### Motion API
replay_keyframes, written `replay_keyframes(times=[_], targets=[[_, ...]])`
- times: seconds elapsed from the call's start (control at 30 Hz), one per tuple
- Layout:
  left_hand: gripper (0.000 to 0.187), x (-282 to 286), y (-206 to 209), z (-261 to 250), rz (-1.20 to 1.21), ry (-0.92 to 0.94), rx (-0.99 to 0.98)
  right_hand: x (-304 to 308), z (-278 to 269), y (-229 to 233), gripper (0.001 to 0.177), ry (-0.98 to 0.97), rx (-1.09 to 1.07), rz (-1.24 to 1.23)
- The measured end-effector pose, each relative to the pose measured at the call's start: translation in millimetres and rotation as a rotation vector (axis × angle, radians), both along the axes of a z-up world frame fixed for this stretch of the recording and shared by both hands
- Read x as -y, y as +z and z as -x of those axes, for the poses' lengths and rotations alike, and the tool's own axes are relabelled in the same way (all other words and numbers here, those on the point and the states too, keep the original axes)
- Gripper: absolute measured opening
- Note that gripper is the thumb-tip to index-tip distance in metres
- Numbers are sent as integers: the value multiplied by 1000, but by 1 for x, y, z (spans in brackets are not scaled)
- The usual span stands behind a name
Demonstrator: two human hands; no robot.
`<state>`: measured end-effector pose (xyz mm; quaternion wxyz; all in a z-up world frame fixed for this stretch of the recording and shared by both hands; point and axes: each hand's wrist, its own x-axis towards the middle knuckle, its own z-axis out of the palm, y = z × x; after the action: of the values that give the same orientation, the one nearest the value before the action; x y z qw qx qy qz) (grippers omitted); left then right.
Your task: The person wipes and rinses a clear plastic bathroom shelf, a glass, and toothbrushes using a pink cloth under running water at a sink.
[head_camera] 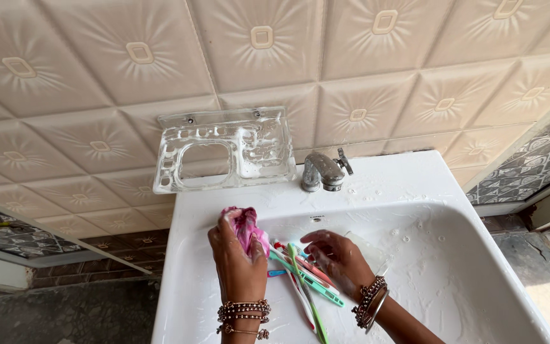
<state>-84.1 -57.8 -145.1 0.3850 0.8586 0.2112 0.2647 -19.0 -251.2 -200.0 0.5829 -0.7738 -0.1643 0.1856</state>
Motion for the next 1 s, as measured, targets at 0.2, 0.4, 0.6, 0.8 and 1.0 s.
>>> replay_keyframes(times=[0.2, 0.4, 0.6, 0.8, 1.0], targets=[[56, 45, 4, -60, -283, -112, -143, 0, -37, 32, 26, -291, 73, -310], [65, 22, 11, -57, -456, -172, -453, 13, -58, 61, 27, -316, -38, -327], [66, -24, -19, -122, -549, 216, -108, 33, -76, 71, 35, -346, 118, -215], [45, 53, -41, -138, -327, -79, -3, 27, -98, 66, 52, -428, 241, 50], [41, 32, -25, -93, 404, -223, -58, 23, -95, 83, 47, -387, 264, 29]])
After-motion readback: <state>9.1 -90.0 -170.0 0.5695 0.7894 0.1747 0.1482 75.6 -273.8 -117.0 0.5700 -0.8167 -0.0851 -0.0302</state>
